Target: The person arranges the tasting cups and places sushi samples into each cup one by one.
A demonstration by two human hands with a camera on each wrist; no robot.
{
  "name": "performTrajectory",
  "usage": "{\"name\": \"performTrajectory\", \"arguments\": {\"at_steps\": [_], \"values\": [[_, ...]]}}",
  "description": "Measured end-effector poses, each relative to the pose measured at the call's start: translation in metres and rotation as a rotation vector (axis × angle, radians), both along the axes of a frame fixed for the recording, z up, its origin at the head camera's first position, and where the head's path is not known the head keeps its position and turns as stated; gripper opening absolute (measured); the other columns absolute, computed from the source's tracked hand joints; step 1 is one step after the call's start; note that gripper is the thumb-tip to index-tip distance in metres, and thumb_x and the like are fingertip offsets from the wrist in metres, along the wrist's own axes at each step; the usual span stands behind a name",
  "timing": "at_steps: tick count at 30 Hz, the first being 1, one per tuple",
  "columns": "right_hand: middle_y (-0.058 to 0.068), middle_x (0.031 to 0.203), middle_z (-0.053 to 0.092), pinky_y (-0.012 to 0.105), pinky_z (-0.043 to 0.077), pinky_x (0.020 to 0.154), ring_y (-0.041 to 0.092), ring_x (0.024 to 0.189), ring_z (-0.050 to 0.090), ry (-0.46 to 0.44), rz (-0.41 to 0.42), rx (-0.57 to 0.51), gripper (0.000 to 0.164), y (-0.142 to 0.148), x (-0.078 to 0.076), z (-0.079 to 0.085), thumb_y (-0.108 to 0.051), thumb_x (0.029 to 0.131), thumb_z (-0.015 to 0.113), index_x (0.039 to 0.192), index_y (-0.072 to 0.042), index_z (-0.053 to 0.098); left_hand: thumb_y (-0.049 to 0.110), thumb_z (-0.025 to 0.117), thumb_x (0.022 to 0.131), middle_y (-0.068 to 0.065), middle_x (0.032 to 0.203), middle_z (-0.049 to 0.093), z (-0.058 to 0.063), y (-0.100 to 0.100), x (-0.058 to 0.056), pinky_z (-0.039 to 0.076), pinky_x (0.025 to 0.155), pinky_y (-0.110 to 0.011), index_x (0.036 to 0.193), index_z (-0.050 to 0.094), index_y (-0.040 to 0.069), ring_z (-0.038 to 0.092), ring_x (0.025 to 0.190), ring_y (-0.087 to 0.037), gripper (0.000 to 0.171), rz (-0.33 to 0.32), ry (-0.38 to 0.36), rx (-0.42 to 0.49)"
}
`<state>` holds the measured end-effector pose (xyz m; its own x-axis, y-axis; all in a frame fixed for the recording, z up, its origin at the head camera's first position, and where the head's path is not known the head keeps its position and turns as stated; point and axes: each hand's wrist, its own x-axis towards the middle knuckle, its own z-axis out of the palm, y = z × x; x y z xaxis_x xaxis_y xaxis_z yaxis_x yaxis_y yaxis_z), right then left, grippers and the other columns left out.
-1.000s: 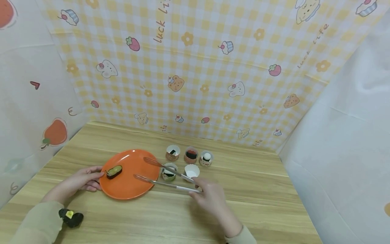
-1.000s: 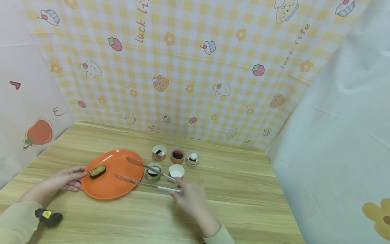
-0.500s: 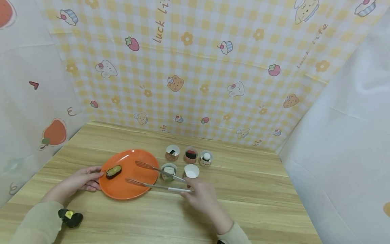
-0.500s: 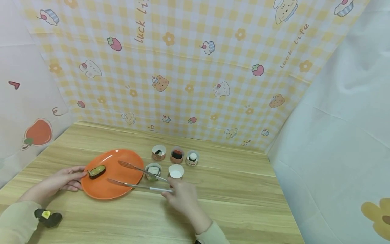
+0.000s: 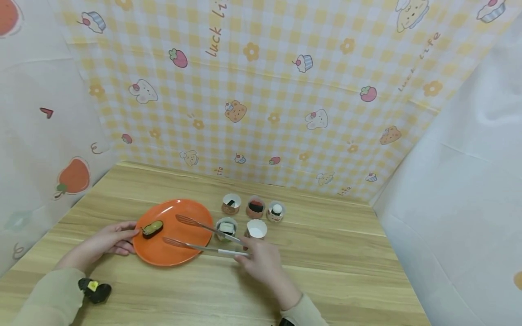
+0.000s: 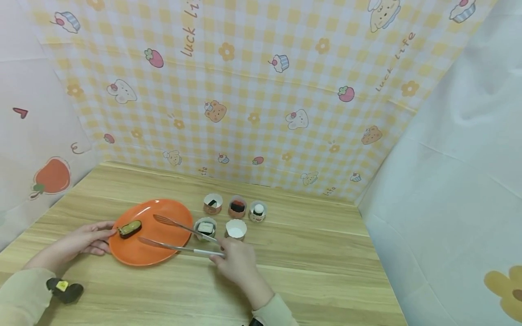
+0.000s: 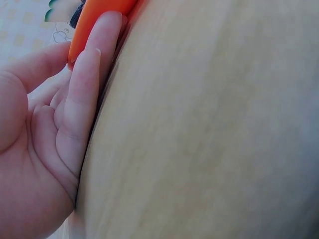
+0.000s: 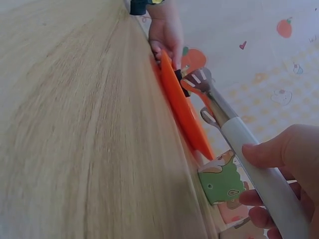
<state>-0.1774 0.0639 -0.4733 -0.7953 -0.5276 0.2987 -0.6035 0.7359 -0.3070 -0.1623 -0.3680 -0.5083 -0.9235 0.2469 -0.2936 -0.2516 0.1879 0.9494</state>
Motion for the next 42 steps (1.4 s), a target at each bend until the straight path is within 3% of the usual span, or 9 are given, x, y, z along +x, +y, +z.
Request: {"name": "performTrajectory", "arguments": {"at_steps": [9,20,27,37,42], "values": [[-0.009,0.085,0.067,0.020,0.038,0.048,0.004,0.069,0.059,0.004,-0.008,0.013,0.043,-0.009,-0.002,0.001,-0.038,0.080,0.077,0.117,-0.019,0.069,0.023,0.048,0.102,-0.011,0.085,0.069,0.000,0.000,-0.001,0.057,0.065,-0.034,0.139,0.012,-0.016,0.069,0.074,-0.023,0.065,-0.001,0.002,0.013],[-0.012,0.080,0.063,0.022,0.034,0.046,0.002,0.064,0.054,0.047,-0.001,0.044,0.033,-0.021,-0.006,-0.002,-0.039,0.078,0.077,0.106,-0.022,0.070,0.025,0.049,0.102,-0.012,0.085,0.069,0.002,0.000,0.000,0.057,0.065,-0.034,0.140,0.010,-0.016,0.069,0.073,-0.022,0.068,0.003,-0.002,0.017],[-0.010,0.085,0.067,0.023,0.040,0.049,0.004,0.069,0.059,0.032,0.002,0.046,0.042,-0.029,-0.010,-0.003,-0.039,0.080,0.077,0.117,-0.020,0.070,0.024,0.048,0.102,-0.012,0.085,0.069,0.000,0.000,-0.001,0.057,0.065,-0.034,0.140,0.010,-0.016,0.069,0.074,-0.023,0.067,0.003,0.002,0.013],[-0.012,0.073,0.061,0.022,0.029,0.041,0.003,0.054,0.043,0.049,0.018,0.101,0.041,-0.036,-0.017,0.001,-0.040,0.082,0.074,0.118,-0.023,0.069,0.021,0.045,0.103,-0.012,0.084,0.069,-0.002,0.001,-0.001,0.057,0.064,-0.034,0.140,0.009,-0.016,0.069,0.073,-0.023,0.064,-0.001,0.005,0.006],[-0.011,0.073,0.060,0.023,0.029,0.042,0.004,0.053,0.042,0.066,0.029,0.119,0.038,-0.040,-0.019,0.005,-0.040,0.082,0.075,0.116,-0.023,0.069,0.021,0.047,0.103,-0.013,0.084,0.069,-0.001,0.000,-0.001,0.057,0.063,-0.034,0.140,0.010,-0.016,0.069,0.072,-0.022,0.064,0.002,0.008,0.030]]}}
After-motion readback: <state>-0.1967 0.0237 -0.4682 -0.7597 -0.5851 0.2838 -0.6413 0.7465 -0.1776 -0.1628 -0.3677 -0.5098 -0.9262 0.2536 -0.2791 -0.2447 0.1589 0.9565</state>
